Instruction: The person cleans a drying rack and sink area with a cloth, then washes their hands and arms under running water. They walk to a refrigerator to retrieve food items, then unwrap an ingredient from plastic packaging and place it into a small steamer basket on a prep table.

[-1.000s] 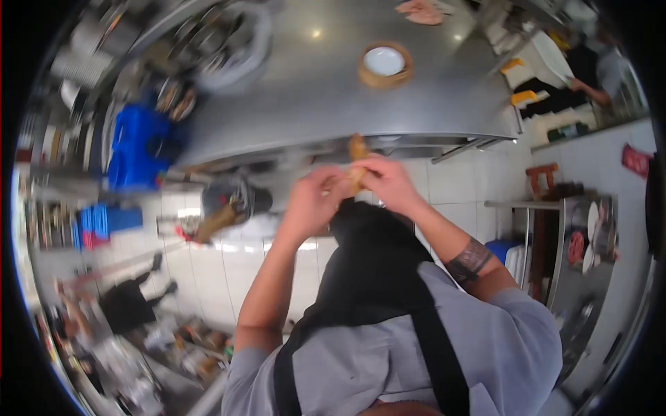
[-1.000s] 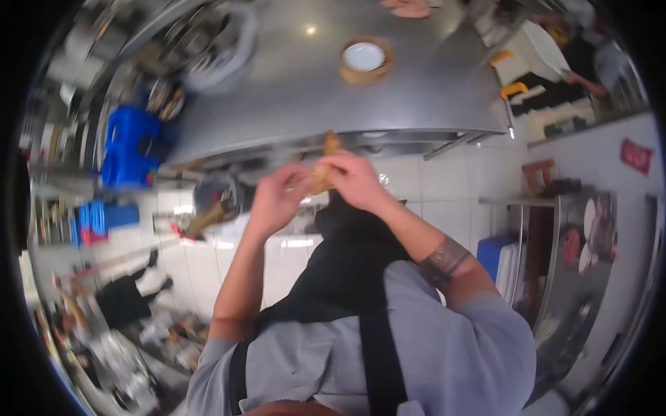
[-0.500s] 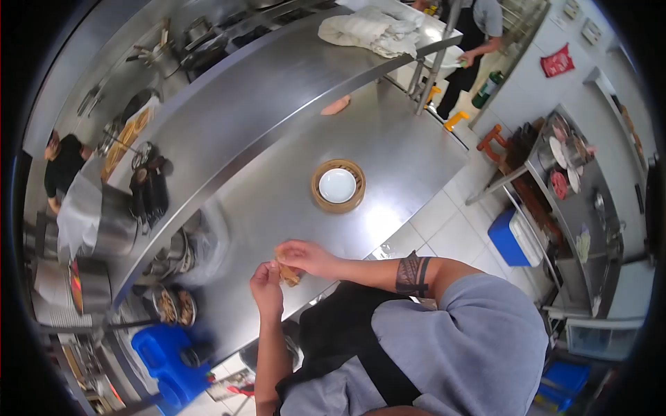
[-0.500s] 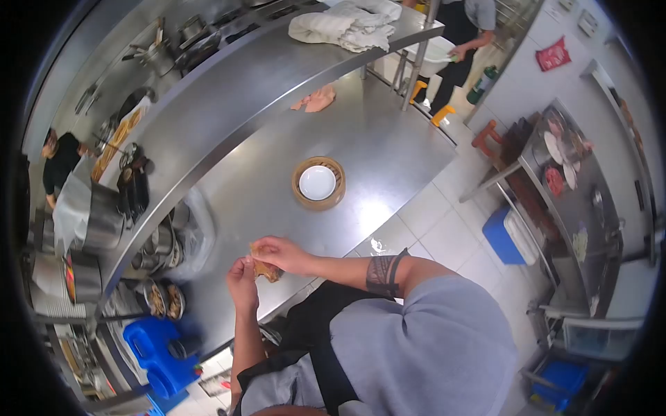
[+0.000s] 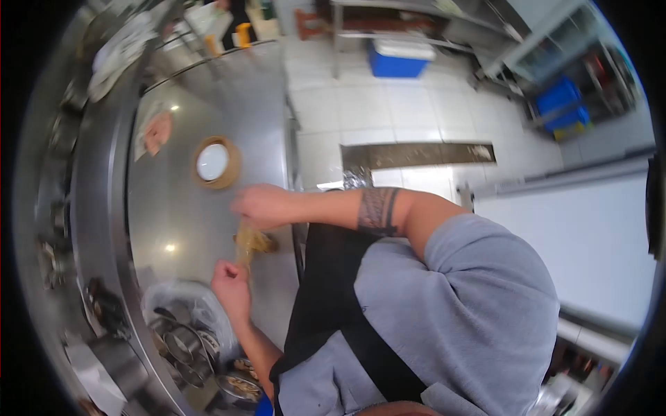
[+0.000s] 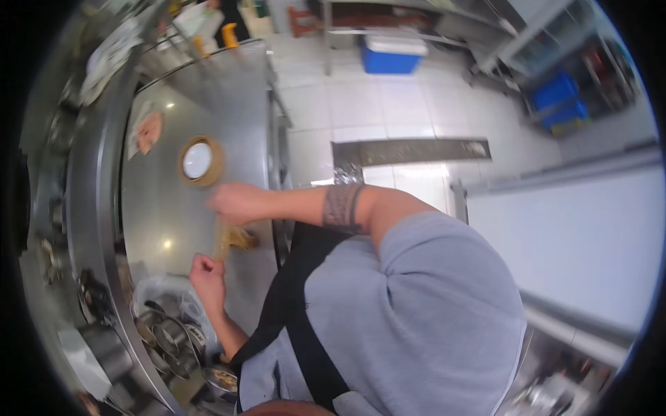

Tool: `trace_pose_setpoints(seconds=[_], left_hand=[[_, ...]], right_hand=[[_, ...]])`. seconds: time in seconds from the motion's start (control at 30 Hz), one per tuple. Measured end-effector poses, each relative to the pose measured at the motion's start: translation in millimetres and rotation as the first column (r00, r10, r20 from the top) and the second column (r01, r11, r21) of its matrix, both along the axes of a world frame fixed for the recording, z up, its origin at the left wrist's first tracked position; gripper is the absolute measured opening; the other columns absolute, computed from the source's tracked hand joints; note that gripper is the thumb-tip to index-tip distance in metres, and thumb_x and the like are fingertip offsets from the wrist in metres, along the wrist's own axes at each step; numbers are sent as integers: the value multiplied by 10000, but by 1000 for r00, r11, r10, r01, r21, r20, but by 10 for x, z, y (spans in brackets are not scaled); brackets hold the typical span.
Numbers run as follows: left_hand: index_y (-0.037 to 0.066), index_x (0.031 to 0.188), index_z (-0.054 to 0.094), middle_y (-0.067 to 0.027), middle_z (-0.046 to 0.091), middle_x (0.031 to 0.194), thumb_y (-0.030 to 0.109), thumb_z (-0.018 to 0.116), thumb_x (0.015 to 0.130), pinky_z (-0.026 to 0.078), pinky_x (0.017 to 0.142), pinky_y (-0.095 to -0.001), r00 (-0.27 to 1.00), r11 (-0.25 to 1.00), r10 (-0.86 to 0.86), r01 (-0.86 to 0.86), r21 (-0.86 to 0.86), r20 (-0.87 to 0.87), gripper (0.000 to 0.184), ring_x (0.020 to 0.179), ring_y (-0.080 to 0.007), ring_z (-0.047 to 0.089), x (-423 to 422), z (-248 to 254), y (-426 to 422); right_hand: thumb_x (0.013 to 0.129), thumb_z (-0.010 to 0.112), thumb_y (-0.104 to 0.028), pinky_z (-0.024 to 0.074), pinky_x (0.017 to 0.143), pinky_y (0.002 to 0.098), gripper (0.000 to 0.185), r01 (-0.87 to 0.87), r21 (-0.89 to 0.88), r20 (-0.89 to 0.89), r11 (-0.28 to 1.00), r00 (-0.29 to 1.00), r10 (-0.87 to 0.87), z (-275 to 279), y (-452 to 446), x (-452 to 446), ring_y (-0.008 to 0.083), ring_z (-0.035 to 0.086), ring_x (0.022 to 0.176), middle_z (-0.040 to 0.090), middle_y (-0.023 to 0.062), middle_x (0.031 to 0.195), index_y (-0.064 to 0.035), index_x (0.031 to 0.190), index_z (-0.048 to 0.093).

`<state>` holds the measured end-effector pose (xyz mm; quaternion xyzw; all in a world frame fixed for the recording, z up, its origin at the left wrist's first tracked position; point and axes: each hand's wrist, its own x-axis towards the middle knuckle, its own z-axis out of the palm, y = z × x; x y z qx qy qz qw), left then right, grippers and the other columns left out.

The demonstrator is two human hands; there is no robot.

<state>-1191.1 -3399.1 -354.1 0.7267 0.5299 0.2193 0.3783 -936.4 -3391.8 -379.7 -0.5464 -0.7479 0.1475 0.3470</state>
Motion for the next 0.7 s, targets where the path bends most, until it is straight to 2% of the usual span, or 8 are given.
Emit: trace_pose_setpoints(seconds=[0.1, 0.27, 0.33, 0.4, 0.47, 0.5, 0.57, 0.7], left_hand=[[28, 865, 577, -5, 466, 616, 2, 656, 827, 391, 552, -283, 990, 992, -109, 113, 49, -88, 91, 584, -101, 422, 16, 105, -48], [9, 1017, 660, -3, 517, 659, 45, 654, 876, 433, 586, -274, 956, 985, -170, 167, -36, -239, 145, 602, -117, 491, -179, -71, 156], [-7, 1016, 669, -3, 590, 739, 87, 634, 959, 505, 646, -270, 999, 979, 11, -2, -203, 42, 115, 680, -122, 583, -184, -130, 191], [-7, 1021, 671, -8, 614, 792, 105, 612, 994, 531, 674, -278, 976, 970, 76, -25, -242, 202, 130, 728, -126, 610, -178, -226, 209], [-1, 1039, 670, -14, 640, 875, 123, 581, 1038, 559, 716, -288, 902, 951, 183, -61, -303, 392, 153, 795, -121, 633, -232, -259, 203], [5, 1052, 668, -17, 642, 906, 121, 571, 1048, 562, 731, -291, 867, 946, 222, -81, -315, 445, 152, 815, -111, 630, -187, -255, 178], [33, 1073, 654, -8, 628, 895, 135, 548, 1060, 547, 738, -269, 826, 954, 260, -140, -266, 500, 148, 804, -99, 607, -166, -310, 180], [48, 1010, 633, 23, 589, 850, 143, 524, 1077, 475, 687, -228, 727, 960, 278, -190, -206, 628, 159, 748, -66, 537, 49, -135, 3]], right_hand=[[769, 646, -115, 527, 763, 534, 118, 185, -93, -75, 978, 979, -192, 31, -109, 37, 434, 660, 845, 670, 204, 832, -15, 831, 656], [769, 634, -107, 525, 746, 514, 109, 291, -74, -217, 954, 929, -300, 7, -378, 27, 418, 665, 843, 684, 191, 859, -15, 822, 662], [776, 629, -110, 523, 738, 508, 113, 290, -112, -265, 950, 913, -310, 7, -416, -8, 416, 666, 844, 689, 186, 865, -17, 827, 668], [826, 658, -184, 530, 740, 483, 181, 308, -178, -402, 935, 844, -355, -35, -514, -26, 393, 683, 852, 701, 191, 898, -18, 885, 699], [877, 714, -346, 542, 765, 451, 341, 146, -272, -533, 951, 800, -275, -67, -640, -7, 345, 696, 859, 717, 186, 939, -31, 1008, 724], [895, 729, -472, 551, 773, 414, 491, 190, -246, -515, 950, 805, -294, -276, -669, -34, 298, 696, 838, 726, 179, 950, -39, 1126, 714], [922, 711, -484, 555, 762, 391, 521, 140, -443, -410, 885, 847, -339, -219, -884, 58, 266, 690, 813, 723, 158, 919, -45, 1201, 680], [980, 640, -434, 536, 750, 408, 424, 125, -616, -255, 777, 902, -347, -474, -1448, 478, 286, 680, 797, 709, 157, 878, -27, 1085, 692]])
